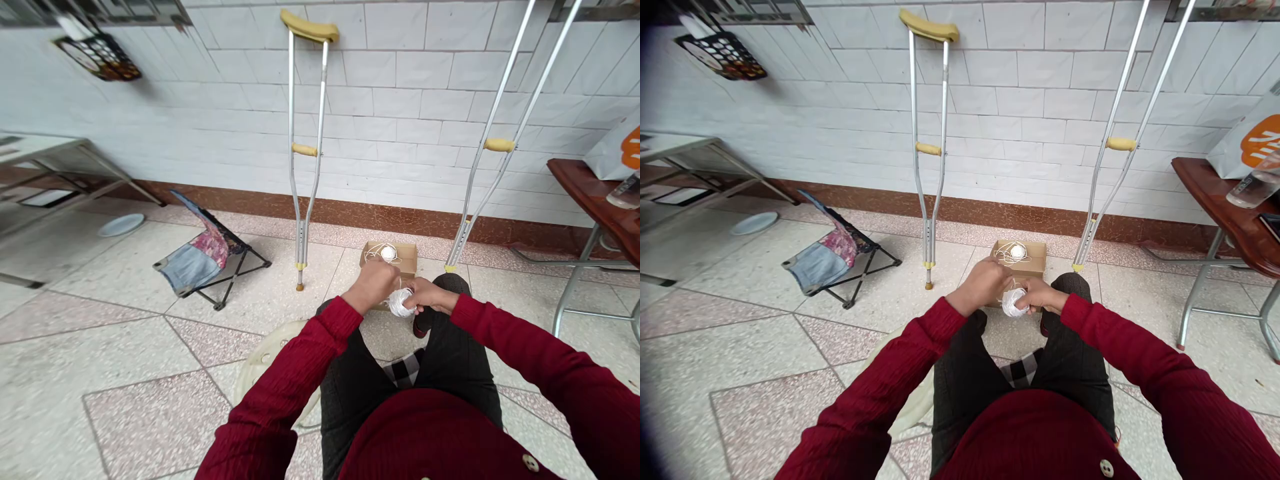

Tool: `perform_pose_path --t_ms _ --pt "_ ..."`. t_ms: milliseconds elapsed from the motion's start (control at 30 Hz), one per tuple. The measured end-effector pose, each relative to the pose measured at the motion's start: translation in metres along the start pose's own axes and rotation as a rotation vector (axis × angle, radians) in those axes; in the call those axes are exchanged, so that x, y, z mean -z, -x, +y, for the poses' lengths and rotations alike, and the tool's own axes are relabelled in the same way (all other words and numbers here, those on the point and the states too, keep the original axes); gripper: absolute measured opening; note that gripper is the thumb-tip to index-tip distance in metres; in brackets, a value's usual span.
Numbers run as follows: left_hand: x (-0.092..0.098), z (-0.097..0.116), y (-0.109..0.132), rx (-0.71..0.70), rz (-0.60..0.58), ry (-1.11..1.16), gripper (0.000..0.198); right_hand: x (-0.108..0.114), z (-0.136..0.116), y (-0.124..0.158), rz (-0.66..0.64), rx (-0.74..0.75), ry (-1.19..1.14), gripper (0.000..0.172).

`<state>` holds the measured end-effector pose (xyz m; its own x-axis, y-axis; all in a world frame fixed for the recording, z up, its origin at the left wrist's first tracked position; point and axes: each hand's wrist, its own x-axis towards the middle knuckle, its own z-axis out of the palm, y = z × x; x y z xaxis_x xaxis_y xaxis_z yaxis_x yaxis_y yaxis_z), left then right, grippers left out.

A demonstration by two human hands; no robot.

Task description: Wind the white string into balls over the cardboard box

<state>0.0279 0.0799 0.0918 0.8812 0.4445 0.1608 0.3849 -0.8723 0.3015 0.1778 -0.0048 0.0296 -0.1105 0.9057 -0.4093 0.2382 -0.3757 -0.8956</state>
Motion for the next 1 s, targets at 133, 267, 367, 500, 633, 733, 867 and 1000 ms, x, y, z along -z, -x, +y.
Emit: perform_pose_path --t_ms 133,267,367,500,633,733,867,1000 --pt "-0.013 0.019 0.013 -0.086 -0.033 -0.026 0.015 0.014 0.006 -0.027 -0.044 -0.13 -0.011 0.014" --pt "-0.03 0.021 0.044 0.021 -0.004 -0.162 0.019 0.023 0.012 -0.034 -0.045 -0.172 -0.091 0.013" --pt "-0.039 0.021 0.063 0.072 0.032 -0.225 0.02 0.022 0.019 -0.029 -0.062 -0.17 -0.262 0.019" --pt "-0.038 0.024 0.065 0.081 0.074 -0.261 0.02 0.015 0.019 -0.021 -0.011 -0.16 -0.446 0.025" --pt "-0.022 0.023 0.055 0.071 0.126 -0.26 0.021 0.012 0.003 -0.016 0.111 -0.062 -0.328 0.022" --pt "-0.014 0.025 0.058 0.11 0.173 -0.237 0.022 0.015 -0.005 -0.015 0.096 -0.041 -0.364 0.022" --pt "-0.028 0.036 0.075 0.137 0.181 -0.154 0.026 0.017 -0.009 -0.015 0.116 -0.073 -0.59 0.014" --pt "-0.066 0.036 0.085 0.146 0.22 0.095 0.026 0.014 -0.024 -0.005 0.127 -0.028 -0.799 0.01"
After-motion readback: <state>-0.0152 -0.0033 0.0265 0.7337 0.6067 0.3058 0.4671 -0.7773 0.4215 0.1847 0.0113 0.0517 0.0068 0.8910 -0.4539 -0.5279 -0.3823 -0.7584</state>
